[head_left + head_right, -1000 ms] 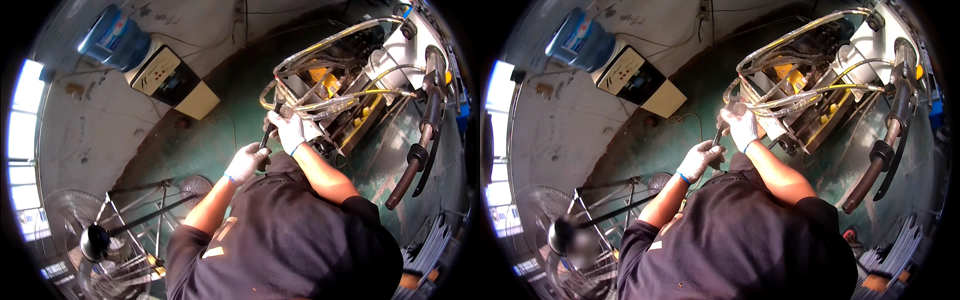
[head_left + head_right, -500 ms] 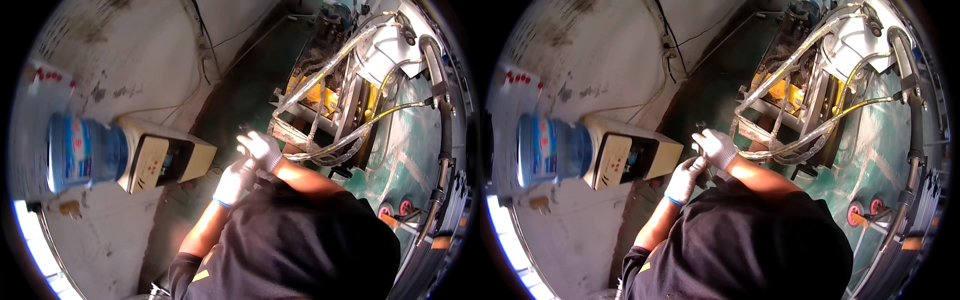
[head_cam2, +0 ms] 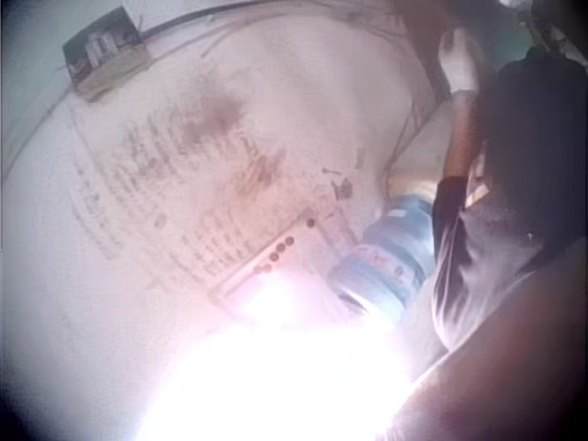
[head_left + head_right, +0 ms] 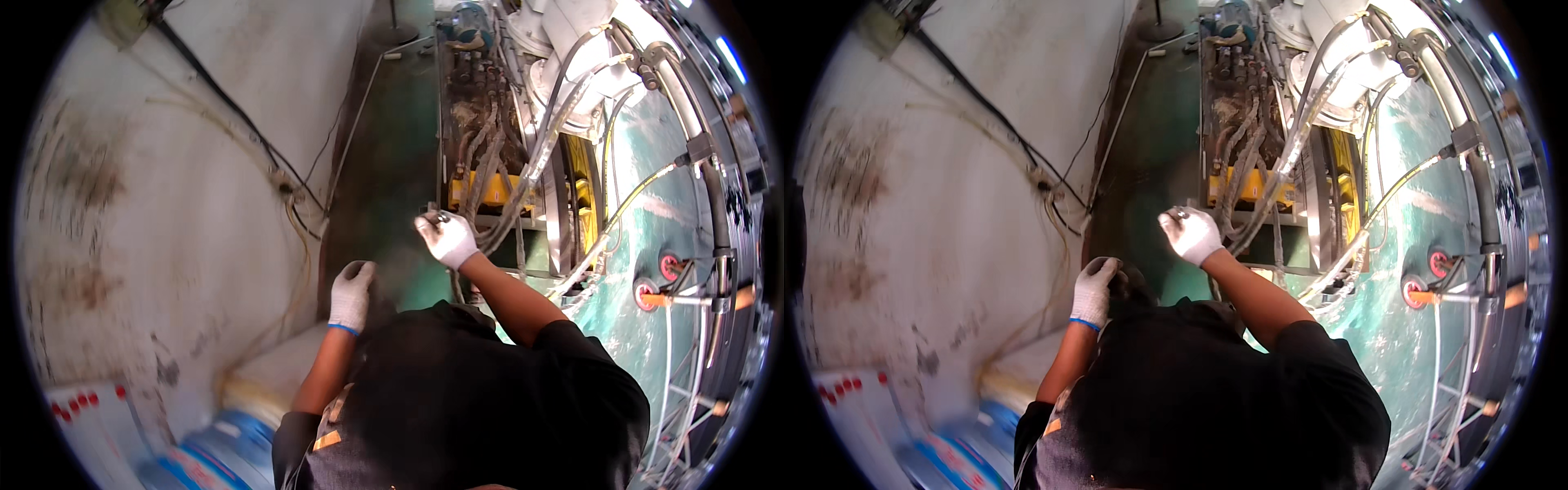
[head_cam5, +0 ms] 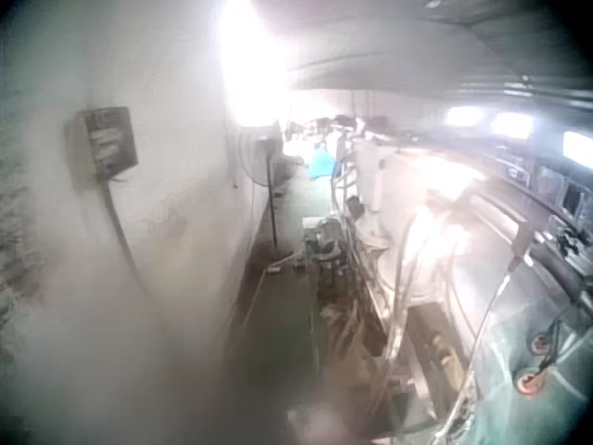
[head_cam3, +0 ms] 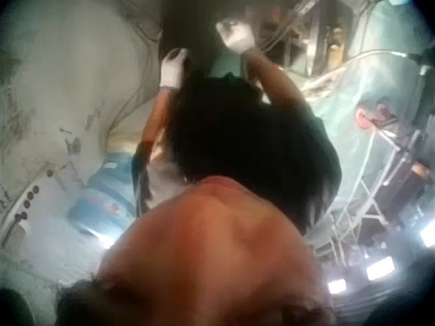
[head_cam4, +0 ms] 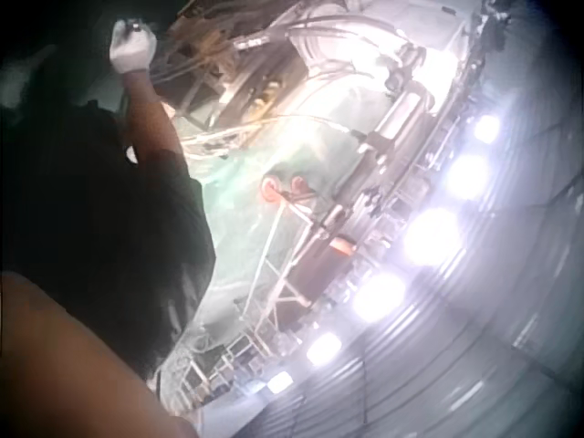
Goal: The person operates a metal cutting machine, loading long metal rods into the device, adjusting the cutting mechanism, and removing cut pieces. The person also uses a wire brush to clean the cut ends of the rods and moves a pallet jack to transport materials.
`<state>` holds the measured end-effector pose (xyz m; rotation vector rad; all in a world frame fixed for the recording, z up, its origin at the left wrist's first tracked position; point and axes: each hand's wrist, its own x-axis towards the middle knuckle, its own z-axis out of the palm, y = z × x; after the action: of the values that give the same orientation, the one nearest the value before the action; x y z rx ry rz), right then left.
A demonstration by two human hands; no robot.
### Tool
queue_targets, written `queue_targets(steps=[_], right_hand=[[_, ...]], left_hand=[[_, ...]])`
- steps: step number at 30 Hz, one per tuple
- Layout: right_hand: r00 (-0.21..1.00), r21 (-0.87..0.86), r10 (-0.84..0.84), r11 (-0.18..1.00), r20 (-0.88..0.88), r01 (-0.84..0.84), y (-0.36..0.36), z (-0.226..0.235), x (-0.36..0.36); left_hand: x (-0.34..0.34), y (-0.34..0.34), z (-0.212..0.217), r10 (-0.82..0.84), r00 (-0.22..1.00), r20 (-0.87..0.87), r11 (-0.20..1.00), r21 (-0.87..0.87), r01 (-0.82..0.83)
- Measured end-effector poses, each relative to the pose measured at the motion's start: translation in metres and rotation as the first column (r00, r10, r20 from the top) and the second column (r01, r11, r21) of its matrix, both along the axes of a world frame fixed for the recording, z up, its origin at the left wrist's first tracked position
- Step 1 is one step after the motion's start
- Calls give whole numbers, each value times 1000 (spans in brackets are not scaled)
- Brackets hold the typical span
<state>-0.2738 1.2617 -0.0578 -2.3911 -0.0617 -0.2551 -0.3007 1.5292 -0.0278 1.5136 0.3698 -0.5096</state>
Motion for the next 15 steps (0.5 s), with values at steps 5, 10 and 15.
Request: queue_targets(steps=[5,10,15], right_hand=[[959,65,-255,962,-126,265,-3,-10,49],[812,572,-226,610,-538,548,15,37,116],[890,850,-193,268,-414,454,12,30,224]], left_hand=[[143,18,-15,-238,967,89,967,113,228],[264,15,-45,-507,844,175,857,202,473],[378,-43,-26,-520,853,-56,845,-178,504]])
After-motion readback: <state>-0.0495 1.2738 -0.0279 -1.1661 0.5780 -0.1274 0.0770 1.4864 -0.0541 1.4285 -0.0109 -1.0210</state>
